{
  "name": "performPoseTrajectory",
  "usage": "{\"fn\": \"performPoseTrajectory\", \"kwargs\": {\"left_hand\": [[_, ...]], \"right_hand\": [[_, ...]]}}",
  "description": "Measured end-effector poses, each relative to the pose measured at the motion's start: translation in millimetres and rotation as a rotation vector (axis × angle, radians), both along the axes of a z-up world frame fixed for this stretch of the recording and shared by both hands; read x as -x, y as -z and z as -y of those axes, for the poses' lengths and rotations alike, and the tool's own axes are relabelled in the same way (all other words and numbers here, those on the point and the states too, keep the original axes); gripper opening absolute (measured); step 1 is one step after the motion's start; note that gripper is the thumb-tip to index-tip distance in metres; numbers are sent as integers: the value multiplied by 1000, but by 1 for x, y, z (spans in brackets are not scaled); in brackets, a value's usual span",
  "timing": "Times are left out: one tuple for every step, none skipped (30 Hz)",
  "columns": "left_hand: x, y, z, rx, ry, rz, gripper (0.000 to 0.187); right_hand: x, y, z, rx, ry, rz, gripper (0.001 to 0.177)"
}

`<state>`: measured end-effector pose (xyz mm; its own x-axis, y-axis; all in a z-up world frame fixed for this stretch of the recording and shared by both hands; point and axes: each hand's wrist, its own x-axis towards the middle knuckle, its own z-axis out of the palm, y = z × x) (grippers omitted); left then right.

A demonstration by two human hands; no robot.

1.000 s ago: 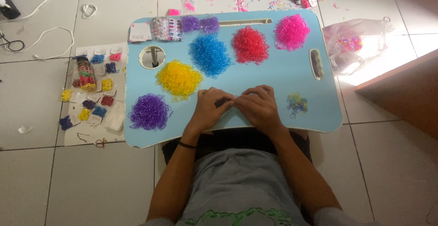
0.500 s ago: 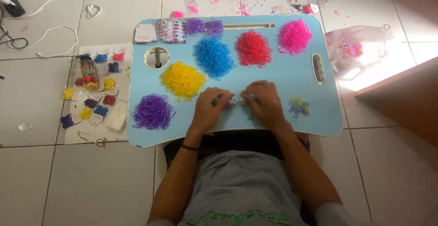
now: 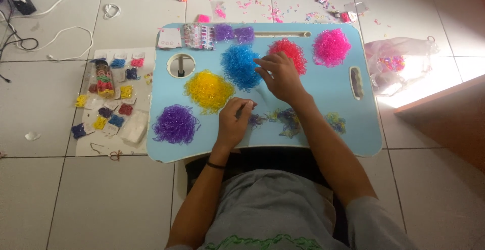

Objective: Sorting various colored rubber bands into distinct piles on a portable tray.

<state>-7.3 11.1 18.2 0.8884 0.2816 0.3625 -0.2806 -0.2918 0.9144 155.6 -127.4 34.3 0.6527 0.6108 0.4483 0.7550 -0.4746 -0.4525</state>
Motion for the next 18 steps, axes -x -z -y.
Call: {"fn": "performPoseTrajectory", "kwargs": {"left_hand": [[0,-1,0,2,1,1,25],[0,-2,0,4,4,-12,25],[0,-4,0,5,8,-25,25],[1,-5,-1,4,8,-22,25],[2,-6,-1,-8,15,-31,26],[2,-8,-1,-22,26,-38,26],[2,-6,-1,-24,29,-34,26],[1,-5,-1,-20,25,-41,25],[-1,-3,-1,-16,21,-48,25],[-1,-2,-1,-17,23,-43,25],[-1,-1,-2,-13,28,-55,25],[1,1,-2,-9,30,-68,26],[0,0,-2,-11,30,-66,26],[1,-2,-3,2,41,-96,25],[1,-4,-3,15,51,-125,26],[1,-6,-3,14,49,-122,26],[1,-8,-4,26,55,-149,25],[2,-10,-4,39,59,-179,24]], "right_hand": [[1,-4,6,2,1,1,17],[2,-10,12,-35,-4,-9,14],[4,-15,18,-72,-10,-19,12],[6,-15,27,-72,-10,-16,12],[9,-15,37,-124,8,-54,11],[11,-16,48,-177,29,-90,10],[15,-14,60,-178,32,-85,10],[19,-12,71,-206,60,-77,12],[23,-10,81,-233,87,-70,15],[29,-9,92,-235,90,-65,15],[37,-7,102,-224,122,-108,16],[45,-4,112,-214,152,-154,17],[53,-5,120,-216,152,-152,17],[62,-7,128,-194,190,-242,19],[72,-9,136,-172,227,-332,21],[77,-11,140,-173,225,-329,21],[83,-12,145,-157,281,-406,23],[90,-13,150,-138,336,-486,26]]}}
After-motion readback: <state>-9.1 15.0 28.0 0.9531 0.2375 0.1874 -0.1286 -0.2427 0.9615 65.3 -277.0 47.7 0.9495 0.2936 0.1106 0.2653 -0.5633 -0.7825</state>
